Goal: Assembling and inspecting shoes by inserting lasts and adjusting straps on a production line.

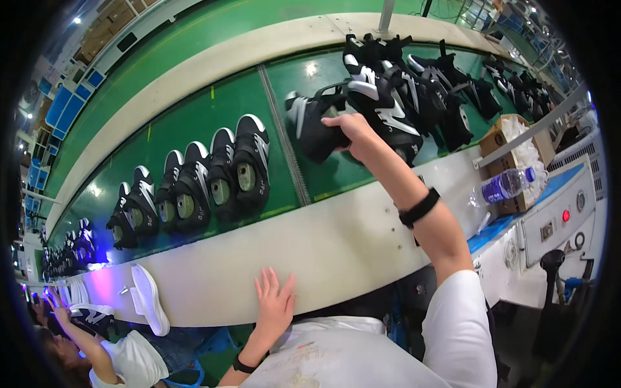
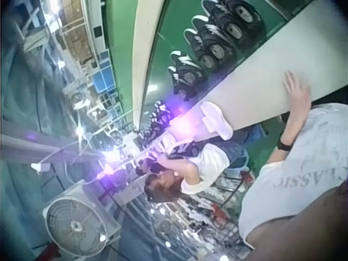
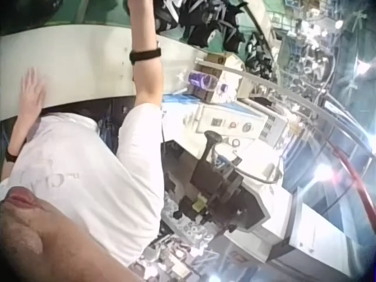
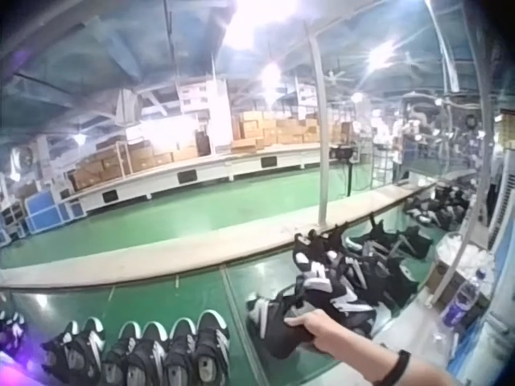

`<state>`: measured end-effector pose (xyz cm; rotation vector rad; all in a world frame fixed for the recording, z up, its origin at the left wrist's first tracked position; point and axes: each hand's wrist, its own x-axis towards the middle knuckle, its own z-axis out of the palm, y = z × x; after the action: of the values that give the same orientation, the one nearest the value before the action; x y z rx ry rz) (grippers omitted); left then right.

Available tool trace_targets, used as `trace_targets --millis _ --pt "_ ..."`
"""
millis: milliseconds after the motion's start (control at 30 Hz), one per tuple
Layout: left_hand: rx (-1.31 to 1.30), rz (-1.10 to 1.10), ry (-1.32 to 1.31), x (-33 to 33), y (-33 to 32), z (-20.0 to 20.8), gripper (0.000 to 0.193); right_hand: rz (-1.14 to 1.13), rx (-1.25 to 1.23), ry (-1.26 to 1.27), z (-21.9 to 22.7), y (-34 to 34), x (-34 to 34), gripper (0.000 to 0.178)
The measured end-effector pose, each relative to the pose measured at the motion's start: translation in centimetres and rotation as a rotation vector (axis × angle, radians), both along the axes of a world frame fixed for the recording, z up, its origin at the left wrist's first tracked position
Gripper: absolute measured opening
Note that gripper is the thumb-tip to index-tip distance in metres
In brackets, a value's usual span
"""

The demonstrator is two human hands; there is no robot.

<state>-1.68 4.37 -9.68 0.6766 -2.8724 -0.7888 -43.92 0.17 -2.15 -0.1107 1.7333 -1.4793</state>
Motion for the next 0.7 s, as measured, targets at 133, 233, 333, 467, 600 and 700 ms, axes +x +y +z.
trace_targets --millis 133,233,333,467,600,700 --pt "0.394 0.089 0.116 -0.1 -1.4 1.4 0.058 0.157 -0.242 0.096 1.7 6.2 10.3 0.035" --pt "0.689 0.261 0.286 -2.6 -1.5 5.8 0.075 0.241 0.044 0.348 2.1 11.1 20.8 0.038" --pt "0.486 0.341 0.188 -2.6 -0.1 7.6 0.088 0.381 0.015 0.253 1.2 15.3 28.4 0.047" --pt "0.74 0.337 0.144 0.8 -3.5 7.7 0.095 0.497 -0.078 0.063 2.3 16.1 29.3 0.054" --pt "0.673 0.176 0.095 2.4 -4.3 8.3 0.096 0.456 -0.269 0.9 0.6 12.6 27.6 0.059" --pt "0.836 0.196 0.034 1.5 -4.3 8.1 0.096 0.686 -0.424 1.048 0.4 9.8 26.2 0.044"
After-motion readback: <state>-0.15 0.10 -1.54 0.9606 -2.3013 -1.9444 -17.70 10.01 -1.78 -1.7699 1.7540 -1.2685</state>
